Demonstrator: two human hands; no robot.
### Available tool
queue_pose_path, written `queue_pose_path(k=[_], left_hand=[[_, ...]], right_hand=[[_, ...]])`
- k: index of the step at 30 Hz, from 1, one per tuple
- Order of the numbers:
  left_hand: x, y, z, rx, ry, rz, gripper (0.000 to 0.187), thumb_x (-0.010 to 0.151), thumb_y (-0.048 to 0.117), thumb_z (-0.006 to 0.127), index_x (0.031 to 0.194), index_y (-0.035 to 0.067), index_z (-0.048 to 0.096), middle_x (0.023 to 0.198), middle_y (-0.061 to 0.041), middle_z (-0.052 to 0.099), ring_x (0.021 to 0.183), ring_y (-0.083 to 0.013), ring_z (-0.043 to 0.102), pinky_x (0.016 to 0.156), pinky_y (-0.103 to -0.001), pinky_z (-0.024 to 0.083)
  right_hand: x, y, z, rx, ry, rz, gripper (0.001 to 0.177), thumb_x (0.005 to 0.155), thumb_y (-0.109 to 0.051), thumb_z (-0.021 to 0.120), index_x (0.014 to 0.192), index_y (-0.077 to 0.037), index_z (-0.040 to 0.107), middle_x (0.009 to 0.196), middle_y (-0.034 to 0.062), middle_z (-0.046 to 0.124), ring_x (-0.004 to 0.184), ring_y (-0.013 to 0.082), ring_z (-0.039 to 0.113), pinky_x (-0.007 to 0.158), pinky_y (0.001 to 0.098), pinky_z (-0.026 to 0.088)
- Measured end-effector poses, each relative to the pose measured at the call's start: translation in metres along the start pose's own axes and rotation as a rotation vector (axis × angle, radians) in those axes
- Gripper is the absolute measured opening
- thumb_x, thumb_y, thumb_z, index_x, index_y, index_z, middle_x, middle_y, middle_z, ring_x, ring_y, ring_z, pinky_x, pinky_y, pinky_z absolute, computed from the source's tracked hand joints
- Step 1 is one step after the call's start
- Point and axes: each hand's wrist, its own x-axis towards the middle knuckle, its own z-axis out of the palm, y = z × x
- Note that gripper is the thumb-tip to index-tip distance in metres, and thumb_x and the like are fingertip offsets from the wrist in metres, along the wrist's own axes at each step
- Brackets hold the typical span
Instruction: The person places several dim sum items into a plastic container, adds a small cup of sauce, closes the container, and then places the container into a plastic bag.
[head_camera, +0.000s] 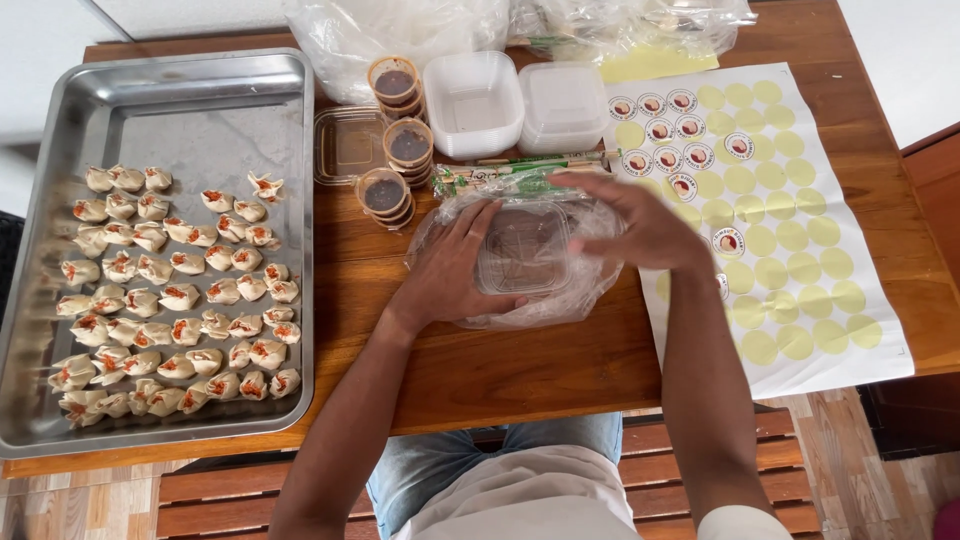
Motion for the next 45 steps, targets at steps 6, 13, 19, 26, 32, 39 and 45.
queue_pose_path(k=[6, 13, 19, 26, 32, 39, 45], left_hand=[[-0.001, 0.0, 0.002, 0.02, 0.033, 0.035, 0.123, 0.068, 0.073, 0.078, 0.161, 0.013, 0.024, 0.163, -0.014, 0.029, 0.146, -0.041, 0.039, 0.114, -0.062, 0.035], [-0.002, 0.004, 0.001, 0.025, 0.036, 0.07, 0.122, 0.069, 0.075, 0.076, 0.16, 0.013, 0.025, 0.162, -0.015, 0.029, 0.147, -0.0411, 0.037, 0.113, -0.062, 0.036], [-0.001, 0.002, 0.001, 0.002, 0.013, 0.045, 0.123, 0.07, 0.074, 0.075, 0.162, 0.014, 0.019, 0.164, -0.016, 0.025, 0.148, -0.0435, 0.034, 0.113, -0.066, 0.033], [-0.003, 0.002, 0.001, 0.004, 0.022, 0.087, 0.121, 0.073, 0.072, 0.075, 0.162, 0.012, 0.018, 0.162, -0.019, 0.026, 0.147, -0.044, 0.036, 0.111, -0.062, 0.037], [-0.003, 0.0, 0.004, 0.016, 0.028, 0.089, 0.122, 0.073, 0.076, 0.073, 0.162, 0.014, 0.019, 0.162, -0.018, 0.027, 0.148, -0.0423, 0.035, 0.111, -0.06, 0.037], [-0.002, 0.002, 0.002, 0.031, 0.015, 0.076, 0.121, 0.072, 0.077, 0.074, 0.161, 0.014, 0.021, 0.161, -0.018, 0.028, 0.148, -0.0411, 0.036, 0.111, -0.06, 0.037], [-0.002, 0.004, 0.001, 0.03, 0.008, 0.066, 0.12, 0.072, 0.075, 0.075, 0.16, 0.013, 0.022, 0.16, -0.019, 0.029, 0.148, -0.0414, 0.036, 0.112, -0.06, 0.037]], right_hand=[[-0.037, 0.077, -0.055, -0.021, 0.697, 0.228, 0.012, 0.104, -0.017, 0.077, 0.113, -0.017, 0.068, 0.111, 0.0015, 0.071, 0.112, 0.0149, 0.069, 0.089, 0.0296, 0.055], [-0.063, 0.15, -0.085, -0.49, 0.747, 0.679, 0.045, 0.098, -0.039, 0.078, 0.134, -0.015, 0.066, 0.123, 0.0085, 0.067, 0.115, 0.0259, 0.063, 0.087, 0.0449, 0.051], [-0.057, 0.128, -0.072, -0.645, 0.715, 0.64, 0.043, 0.089, -0.027, 0.086, 0.122, -0.001, 0.075, 0.113, 0.0241, 0.066, 0.106, 0.0432, 0.065, 0.08, 0.0503, 0.054], [-0.054, 0.128, -0.069, -0.544, 0.736, 0.562, 0.027, 0.087, -0.006, 0.082, 0.11, 0.006, 0.075, 0.101, 0.0267, 0.067, 0.097, 0.0437, 0.067, 0.077, 0.0488, 0.053], [-0.056, 0.145, -0.073, -0.496, 0.737, 0.48, 0.02, 0.087, 0.001, 0.077, 0.106, 0.004, 0.073, 0.092, 0.0216, 0.07, 0.089, 0.0383, 0.071, 0.076, 0.0447, 0.054], [-0.061, 0.164, -0.08, -0.456, 0.713, 0.475, 0.028, 0.085, 0.008, 0.071, 0.113, 0.002, 0.074, 0.092, 0.0206, 0.071, 0.09, 0.0374, 0.072, 0.08, 0.0456, 0.054], [-0.057, 0.147, -0.074, -0.433, 0.725, 0.474, 0.03, 0.087, 0.011, 0.067, 0.116, 0.005, 0.074, 0.096, 0.0261, 0.069, 0.093, 0.0439, 0.07, 0.082, 0.0473, 0.054]])
